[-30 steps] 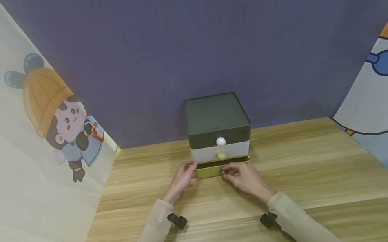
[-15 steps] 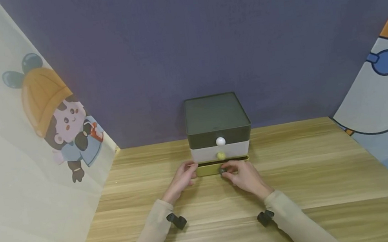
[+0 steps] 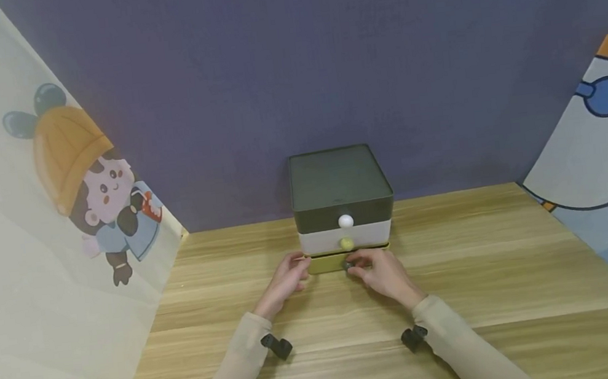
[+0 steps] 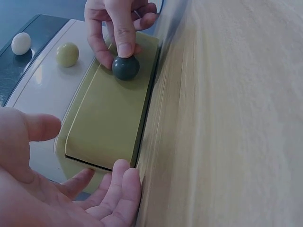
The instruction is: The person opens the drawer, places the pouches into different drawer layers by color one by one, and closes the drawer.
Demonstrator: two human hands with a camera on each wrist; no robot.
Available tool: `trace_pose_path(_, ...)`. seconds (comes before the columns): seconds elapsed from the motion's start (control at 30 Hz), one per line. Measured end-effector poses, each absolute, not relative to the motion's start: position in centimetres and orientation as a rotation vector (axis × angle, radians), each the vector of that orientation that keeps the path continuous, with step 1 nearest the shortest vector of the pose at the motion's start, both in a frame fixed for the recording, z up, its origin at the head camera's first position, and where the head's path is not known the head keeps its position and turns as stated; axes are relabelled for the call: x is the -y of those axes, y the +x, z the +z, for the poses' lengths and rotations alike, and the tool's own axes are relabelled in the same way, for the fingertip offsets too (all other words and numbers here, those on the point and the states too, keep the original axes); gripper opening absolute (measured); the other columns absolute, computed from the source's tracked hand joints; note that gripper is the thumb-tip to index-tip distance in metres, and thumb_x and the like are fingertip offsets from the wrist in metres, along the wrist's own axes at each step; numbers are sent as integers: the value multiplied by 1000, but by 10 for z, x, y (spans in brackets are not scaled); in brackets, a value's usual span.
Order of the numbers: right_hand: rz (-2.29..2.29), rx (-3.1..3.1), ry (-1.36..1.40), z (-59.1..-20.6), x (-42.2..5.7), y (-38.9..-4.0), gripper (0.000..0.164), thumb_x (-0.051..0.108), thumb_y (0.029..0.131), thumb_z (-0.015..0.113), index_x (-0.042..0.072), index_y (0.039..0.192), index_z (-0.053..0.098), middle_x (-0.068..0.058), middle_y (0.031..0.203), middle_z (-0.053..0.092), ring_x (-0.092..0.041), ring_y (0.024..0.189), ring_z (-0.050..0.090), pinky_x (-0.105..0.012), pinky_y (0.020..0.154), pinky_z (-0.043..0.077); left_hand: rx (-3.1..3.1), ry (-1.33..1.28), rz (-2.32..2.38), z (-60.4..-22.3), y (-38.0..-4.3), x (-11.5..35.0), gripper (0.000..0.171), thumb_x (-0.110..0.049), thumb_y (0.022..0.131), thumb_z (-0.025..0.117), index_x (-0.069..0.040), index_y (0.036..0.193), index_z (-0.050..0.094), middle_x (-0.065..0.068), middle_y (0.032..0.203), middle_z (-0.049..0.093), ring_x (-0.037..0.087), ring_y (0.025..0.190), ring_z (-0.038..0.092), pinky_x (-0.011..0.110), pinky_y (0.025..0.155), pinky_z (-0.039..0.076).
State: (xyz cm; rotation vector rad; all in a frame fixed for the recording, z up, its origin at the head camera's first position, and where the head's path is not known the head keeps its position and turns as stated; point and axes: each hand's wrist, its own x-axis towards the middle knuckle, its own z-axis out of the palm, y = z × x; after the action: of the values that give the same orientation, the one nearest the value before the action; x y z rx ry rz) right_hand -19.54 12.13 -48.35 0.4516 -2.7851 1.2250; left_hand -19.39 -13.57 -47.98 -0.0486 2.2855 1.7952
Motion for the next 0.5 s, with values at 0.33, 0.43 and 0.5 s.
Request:
trace_pose_path(0.33,1223,2755,439,-484,-120,-200,22,21,89,87,18,111,82,-1,98,83,-18,87,78,-36,74,61,-2284,13,1766,-482,-194,140,63,-12,99,52,4,158,37,29,156,49,42,131,60,47,97,59)
trace_pose_path(0.43,1222,2744,453,-484,-120,-202,21,21,89,87,16,110,83,-2,102,83,-18,87,77,-35,73,62,-2288,23,1771,-483,-194,140,64,-9,97,52,4,158,38,30,155,49,43,130,60,49,97,59)
trace_pose_path(0.5,1225,2740,460,-484,-120,-203,21,21,89,87,16,109,83,-4,104,83,-16,84,77,-33,70,61,-2292,26,1777,-483,-194,141,64,-8,96,52,4,157,38,30,153,49,42,129,61,49,97,59)
